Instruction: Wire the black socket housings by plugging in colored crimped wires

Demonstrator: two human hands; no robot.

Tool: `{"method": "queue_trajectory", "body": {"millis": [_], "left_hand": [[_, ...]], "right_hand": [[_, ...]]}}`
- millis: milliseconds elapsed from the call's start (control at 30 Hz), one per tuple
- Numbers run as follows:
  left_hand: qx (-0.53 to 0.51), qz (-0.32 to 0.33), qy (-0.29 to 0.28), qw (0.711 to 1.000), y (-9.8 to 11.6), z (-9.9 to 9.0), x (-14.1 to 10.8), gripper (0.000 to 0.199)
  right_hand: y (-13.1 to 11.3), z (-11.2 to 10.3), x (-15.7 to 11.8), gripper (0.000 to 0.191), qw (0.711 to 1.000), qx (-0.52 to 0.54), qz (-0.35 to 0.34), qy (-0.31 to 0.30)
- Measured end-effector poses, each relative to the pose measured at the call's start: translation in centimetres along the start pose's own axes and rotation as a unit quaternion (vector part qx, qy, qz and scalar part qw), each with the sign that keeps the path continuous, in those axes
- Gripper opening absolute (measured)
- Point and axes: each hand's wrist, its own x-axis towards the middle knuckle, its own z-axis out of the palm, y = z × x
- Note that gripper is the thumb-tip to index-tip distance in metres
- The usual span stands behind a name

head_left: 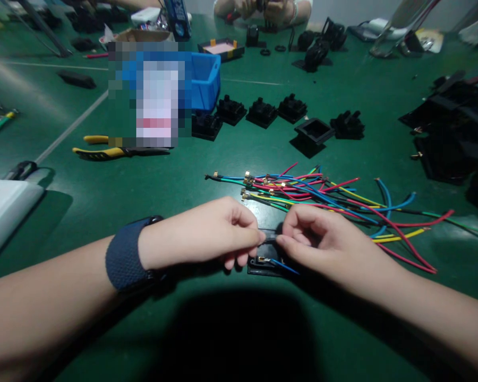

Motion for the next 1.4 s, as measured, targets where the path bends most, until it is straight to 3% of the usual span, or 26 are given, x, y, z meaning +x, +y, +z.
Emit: {"method": "queue_trajectory", "body": {"millis": [300,367,467,567,833,1100,1400], "left_hand": [[0.042,0.027,0.052,0.997,-0.1,0.5,-0.5,0.030],[0.087,0.076,0.091,0.989,-0.1,0.5,-0.6,0.030],[0.182,0.172,0.164,0.954,-0.2,0.3,-0.8,0.025],[0.227,0.210,0.171,0.936,-0.4,0.2,-0.8,0.018],[0.081,0.131,0.111,0.982,-0.3,-0.3,-0.2,0.015],[0.027,0.093,0.079,0.992,-0.7,-1.0,0.1,0.018],[0.019,0.089,0.063,0.994,-1.0,-1.2,0.1,0.020]], "right_hand": [[0.4,0.0,-0.3,0.010,0.992,-0.102,-0.069,0.019],[0.6,0.1,-0.3,0.010,0.986,-0.130,-0.097,0.028],[0.9,0.1,-0.4,0.010,0.978,-0.157,-0.134,0.039],[0.9,0.1,-0.5,0.009,0.973,-0.172,-0.149,0.037],[0.6,0.0,-0.4,0.008,0.979,-0.158,-0.127,0.025],[0.5,-0.1,-0.2,0.008,0.993,-0.106,-0.060,0.000],[0.4,-0.1,0.1,0.008,0.996,-0.075,-0.037,-0.004]]}}
